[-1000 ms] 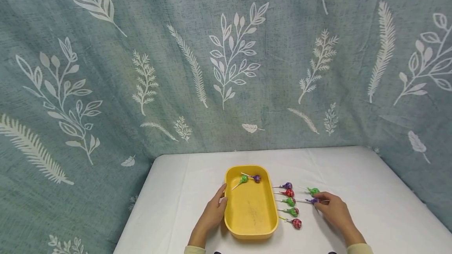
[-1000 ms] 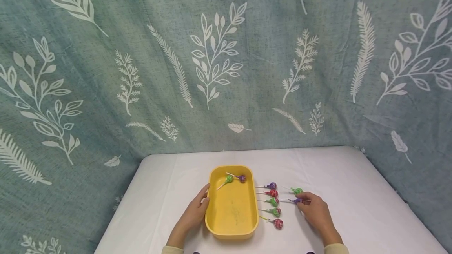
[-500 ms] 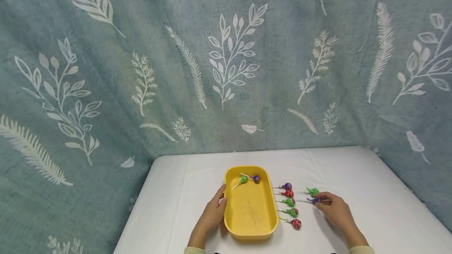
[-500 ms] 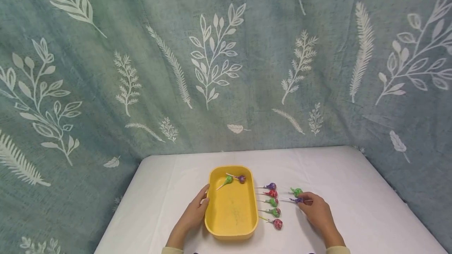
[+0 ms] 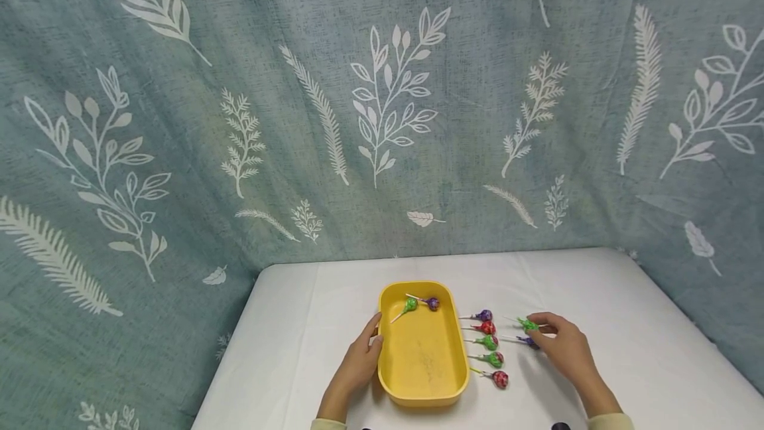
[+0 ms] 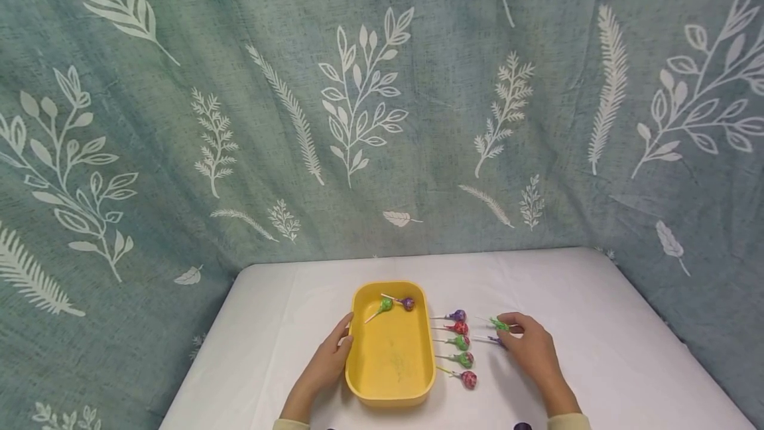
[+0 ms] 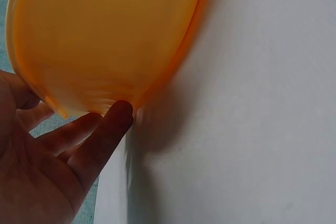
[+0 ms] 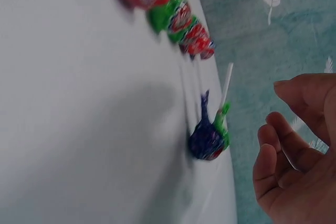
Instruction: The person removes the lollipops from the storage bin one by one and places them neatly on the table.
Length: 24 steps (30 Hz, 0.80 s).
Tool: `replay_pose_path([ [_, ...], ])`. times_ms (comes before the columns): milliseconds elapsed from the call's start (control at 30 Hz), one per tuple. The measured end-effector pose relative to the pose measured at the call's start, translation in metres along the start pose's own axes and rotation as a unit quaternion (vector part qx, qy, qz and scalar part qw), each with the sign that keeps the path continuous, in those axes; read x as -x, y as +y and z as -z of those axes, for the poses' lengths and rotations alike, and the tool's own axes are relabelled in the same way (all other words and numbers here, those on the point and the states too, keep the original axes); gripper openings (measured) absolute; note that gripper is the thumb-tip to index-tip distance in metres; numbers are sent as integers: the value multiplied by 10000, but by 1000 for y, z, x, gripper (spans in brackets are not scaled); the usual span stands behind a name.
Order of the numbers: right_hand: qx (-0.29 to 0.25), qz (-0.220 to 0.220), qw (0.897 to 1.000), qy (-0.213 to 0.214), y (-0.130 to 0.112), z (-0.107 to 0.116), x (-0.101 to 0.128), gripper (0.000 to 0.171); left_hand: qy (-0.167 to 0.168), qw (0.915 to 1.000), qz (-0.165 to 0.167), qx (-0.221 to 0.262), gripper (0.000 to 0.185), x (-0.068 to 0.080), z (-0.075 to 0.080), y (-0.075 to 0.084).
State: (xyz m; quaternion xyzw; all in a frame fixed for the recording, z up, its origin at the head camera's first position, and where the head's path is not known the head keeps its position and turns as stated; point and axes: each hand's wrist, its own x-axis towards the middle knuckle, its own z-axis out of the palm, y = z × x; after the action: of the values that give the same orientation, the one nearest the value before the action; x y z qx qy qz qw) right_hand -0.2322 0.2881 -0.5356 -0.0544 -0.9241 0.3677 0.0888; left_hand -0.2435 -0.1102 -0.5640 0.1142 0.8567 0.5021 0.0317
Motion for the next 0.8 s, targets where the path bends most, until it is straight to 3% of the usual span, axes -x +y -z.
replay_pose_path([
  [467,-426,419,9976,-340,-57,-21,-9,29,-29,9999,112,22,52,0,-1,-1],
  [800,-685,551,9944,-578,-99,-37,-17,26,16,10000,-38,-55,51,0,-1,-3],
])
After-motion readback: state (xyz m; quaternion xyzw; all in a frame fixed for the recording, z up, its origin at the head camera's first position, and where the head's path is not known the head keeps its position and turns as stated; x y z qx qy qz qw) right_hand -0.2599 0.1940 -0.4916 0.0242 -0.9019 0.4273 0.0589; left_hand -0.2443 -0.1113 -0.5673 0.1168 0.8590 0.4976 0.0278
